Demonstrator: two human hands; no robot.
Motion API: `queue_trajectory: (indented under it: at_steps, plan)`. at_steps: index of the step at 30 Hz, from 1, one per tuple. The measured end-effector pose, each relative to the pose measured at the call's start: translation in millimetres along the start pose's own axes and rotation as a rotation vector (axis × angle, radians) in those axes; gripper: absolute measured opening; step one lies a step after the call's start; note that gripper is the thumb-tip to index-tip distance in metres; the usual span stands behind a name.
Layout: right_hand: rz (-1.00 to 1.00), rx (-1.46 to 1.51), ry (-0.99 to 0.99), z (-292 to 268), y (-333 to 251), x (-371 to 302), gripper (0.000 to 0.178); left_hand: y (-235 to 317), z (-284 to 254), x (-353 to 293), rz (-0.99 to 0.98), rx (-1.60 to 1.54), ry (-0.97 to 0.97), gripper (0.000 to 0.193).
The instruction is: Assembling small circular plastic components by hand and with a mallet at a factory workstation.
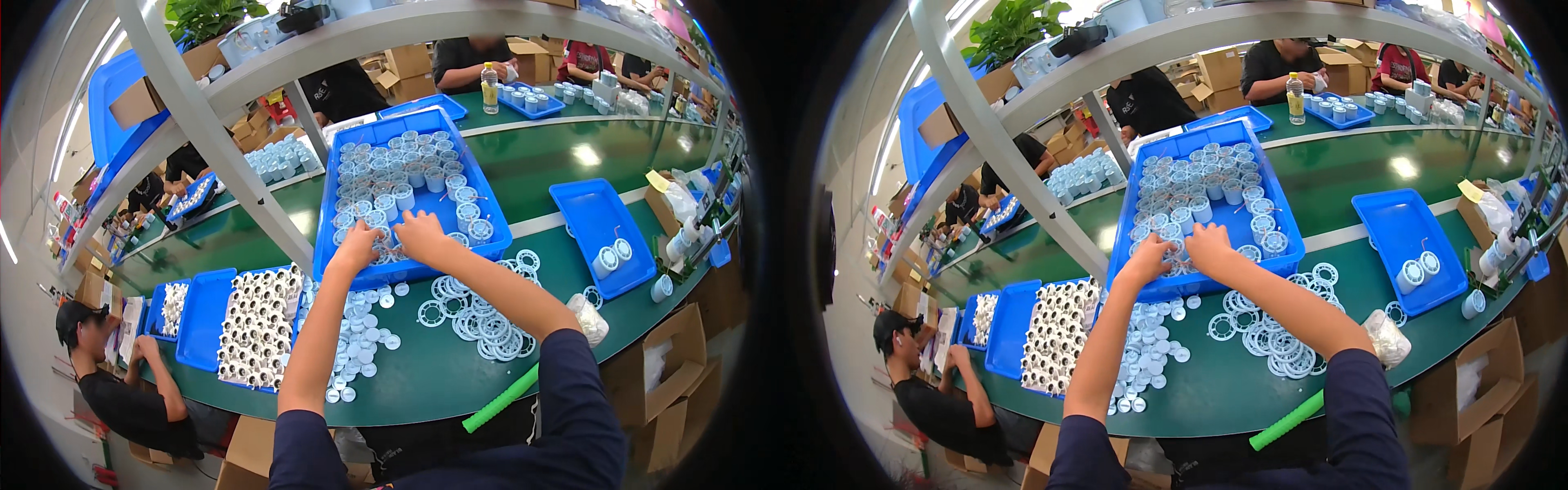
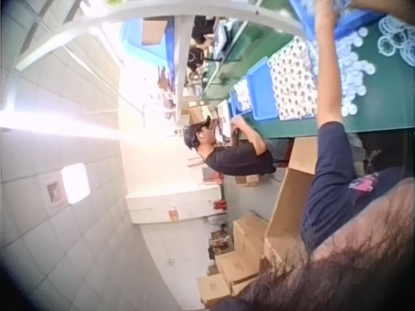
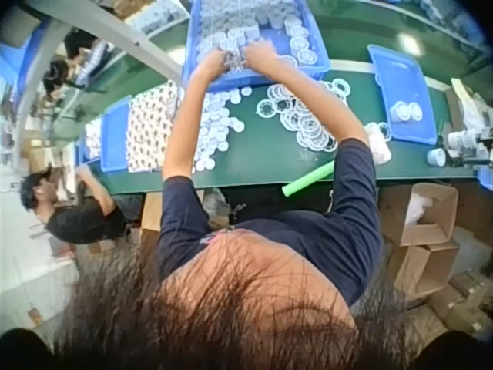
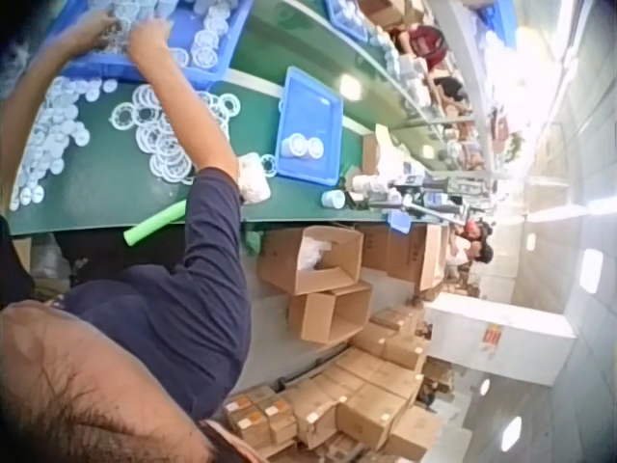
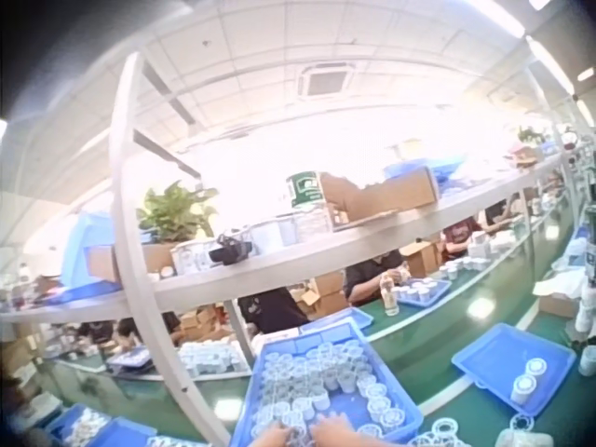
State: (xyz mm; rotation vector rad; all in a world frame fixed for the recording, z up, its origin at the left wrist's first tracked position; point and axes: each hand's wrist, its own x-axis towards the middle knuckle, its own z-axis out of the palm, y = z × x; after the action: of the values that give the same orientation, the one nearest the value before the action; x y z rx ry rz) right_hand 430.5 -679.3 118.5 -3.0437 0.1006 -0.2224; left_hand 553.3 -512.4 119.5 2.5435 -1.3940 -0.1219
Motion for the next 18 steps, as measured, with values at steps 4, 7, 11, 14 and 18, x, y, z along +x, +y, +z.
queue_trajectory:
  at_steps: [4,7,11,14,18]
  plan:
    - [0.029,0.024,-0.013,17.6,4.5,14.8,0.034,6.0,0.6,1.3,-0.009,0.013,0.012,0.052]
    - [0.119,-0.14,-0.188,12.5,-11.2,21.9,0.034,16.5,1.9,-2.8,-0.014,0.151,0.08,0.048]
    - [0.318,-0.163,-0.13,-6.9,-48.0,10.6,0.033,12.3,1.9,-19.8,-0.012,0.247,0.206,0.041]
    - [0.363,-0.004,-0.211,-8.1,-34.6,14.7,0.032,12.5,-2.8,-25.5,-0.049,0.267,0.277,0.038]
    - [0.296,-0.002,-0.2,16.0,-6.7,21.9,0.032,22.2,-21.5,-27.5,-0.007,0.338,0.509,0.039]
